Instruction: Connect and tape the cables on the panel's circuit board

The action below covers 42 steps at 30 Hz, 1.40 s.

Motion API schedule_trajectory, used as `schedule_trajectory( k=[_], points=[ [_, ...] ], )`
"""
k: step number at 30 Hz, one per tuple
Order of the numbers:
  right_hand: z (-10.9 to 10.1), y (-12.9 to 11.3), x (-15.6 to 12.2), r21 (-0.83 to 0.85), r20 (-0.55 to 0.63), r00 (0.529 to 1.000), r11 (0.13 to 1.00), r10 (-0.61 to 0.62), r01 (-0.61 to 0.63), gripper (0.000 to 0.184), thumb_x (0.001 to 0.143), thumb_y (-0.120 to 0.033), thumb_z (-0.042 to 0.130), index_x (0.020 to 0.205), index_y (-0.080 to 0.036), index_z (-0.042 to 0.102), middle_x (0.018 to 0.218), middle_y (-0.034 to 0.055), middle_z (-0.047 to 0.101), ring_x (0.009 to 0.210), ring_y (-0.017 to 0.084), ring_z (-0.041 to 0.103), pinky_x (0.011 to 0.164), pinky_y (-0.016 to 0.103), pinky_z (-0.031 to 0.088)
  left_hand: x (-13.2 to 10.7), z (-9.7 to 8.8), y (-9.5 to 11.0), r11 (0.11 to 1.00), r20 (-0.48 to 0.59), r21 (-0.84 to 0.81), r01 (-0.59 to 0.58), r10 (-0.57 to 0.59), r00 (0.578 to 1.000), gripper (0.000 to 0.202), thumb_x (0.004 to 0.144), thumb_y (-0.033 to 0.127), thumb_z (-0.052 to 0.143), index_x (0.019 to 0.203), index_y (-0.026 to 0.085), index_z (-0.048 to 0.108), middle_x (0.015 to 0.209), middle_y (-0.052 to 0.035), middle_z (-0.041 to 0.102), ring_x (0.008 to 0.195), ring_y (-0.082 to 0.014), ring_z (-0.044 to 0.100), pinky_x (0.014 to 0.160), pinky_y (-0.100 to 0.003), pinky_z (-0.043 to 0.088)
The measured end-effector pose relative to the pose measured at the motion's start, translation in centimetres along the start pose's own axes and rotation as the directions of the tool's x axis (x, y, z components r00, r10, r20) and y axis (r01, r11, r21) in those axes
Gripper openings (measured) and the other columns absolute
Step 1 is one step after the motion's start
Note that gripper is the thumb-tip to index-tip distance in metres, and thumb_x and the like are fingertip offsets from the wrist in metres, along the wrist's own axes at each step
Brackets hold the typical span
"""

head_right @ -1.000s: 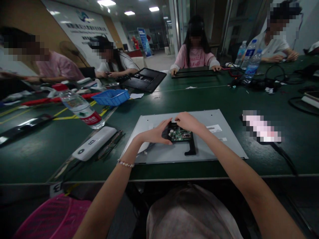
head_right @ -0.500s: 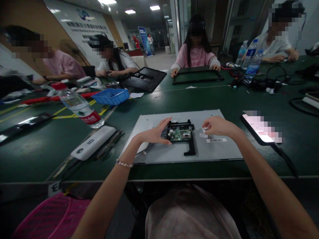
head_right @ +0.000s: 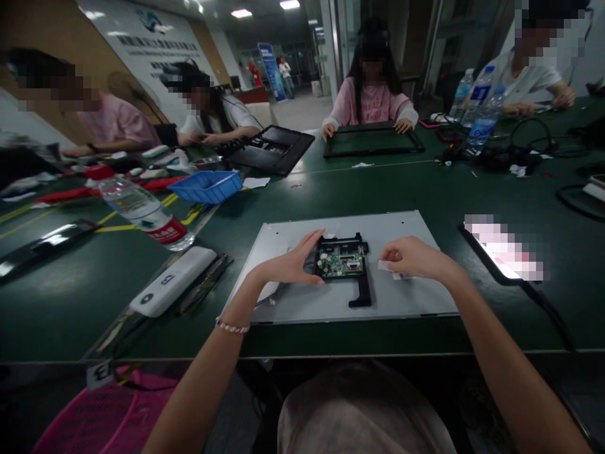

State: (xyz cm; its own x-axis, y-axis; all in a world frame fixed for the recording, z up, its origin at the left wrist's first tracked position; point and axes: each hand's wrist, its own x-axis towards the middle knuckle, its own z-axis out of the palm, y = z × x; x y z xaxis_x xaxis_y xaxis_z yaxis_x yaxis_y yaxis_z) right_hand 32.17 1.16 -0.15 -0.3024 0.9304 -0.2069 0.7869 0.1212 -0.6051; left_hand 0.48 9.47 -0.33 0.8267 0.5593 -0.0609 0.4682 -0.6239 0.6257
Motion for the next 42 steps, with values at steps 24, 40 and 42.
schedule_trajectory(
  k=[24,40,42],
  points=[
    [0.3,-6.1,9.0,-0.356,-0.18,0.892,0.873,-0.414,0.334,0.028,0.087,-0.032,0.055,0.104,-0.019,0.071,0.102,0.0095,0.07,0.097,0.022,0.061,0.084,0.03,0.043,0.2,0.2,-0.5,1.0,-0.015,-0.008,0.004,-0.004,1.0,0.123,0.064,0.058,0.074,0.15,0.017,-0.004,0.157,-0.0158,-0.004,0.145,-0.0341,0.0,0.118,-0.049,0.011],
    [1.0,-7.2,9.5,-0.484,-0.247,0.915,0.859,-0.319,0.168,0.023,0.088,-0.027,0.053,0.096,-0.018,0.073,0.091,0.0108,0.071,0.086,0.021,0.063,0.074,0.026,0.043,0.2,0.4,-0.6,0.999,0.006,0.039,0.018,-0.018,1.0,0.126,0.061,0.062,0.072,0.149,0.013,-0.003,0.156,-0.0178,-0.001,0.145,-0.0324,0.003,0.119,-0.046,0.01],
    [0.4,-6.4,8.9,-0.528,-0.29,0.915,0.845,-0.28,0.091,0.025,0.089,-0.025,0.05,0.097,-0.016,0.072,0.098,0.0138,0.07,0.093,0.024,0.062,0.076,0.027,0.044,0.1,0.4,-0.6,0.999,0.005,0.034,0.022,-0.022,1.0,0.125,0.061,0.063,0.072,0.15,0.015,-0.003,0.157,-0.0166,-0.001,0.145,-0.0325,0.003,0.118,-0.047,0.01]
  ],
)
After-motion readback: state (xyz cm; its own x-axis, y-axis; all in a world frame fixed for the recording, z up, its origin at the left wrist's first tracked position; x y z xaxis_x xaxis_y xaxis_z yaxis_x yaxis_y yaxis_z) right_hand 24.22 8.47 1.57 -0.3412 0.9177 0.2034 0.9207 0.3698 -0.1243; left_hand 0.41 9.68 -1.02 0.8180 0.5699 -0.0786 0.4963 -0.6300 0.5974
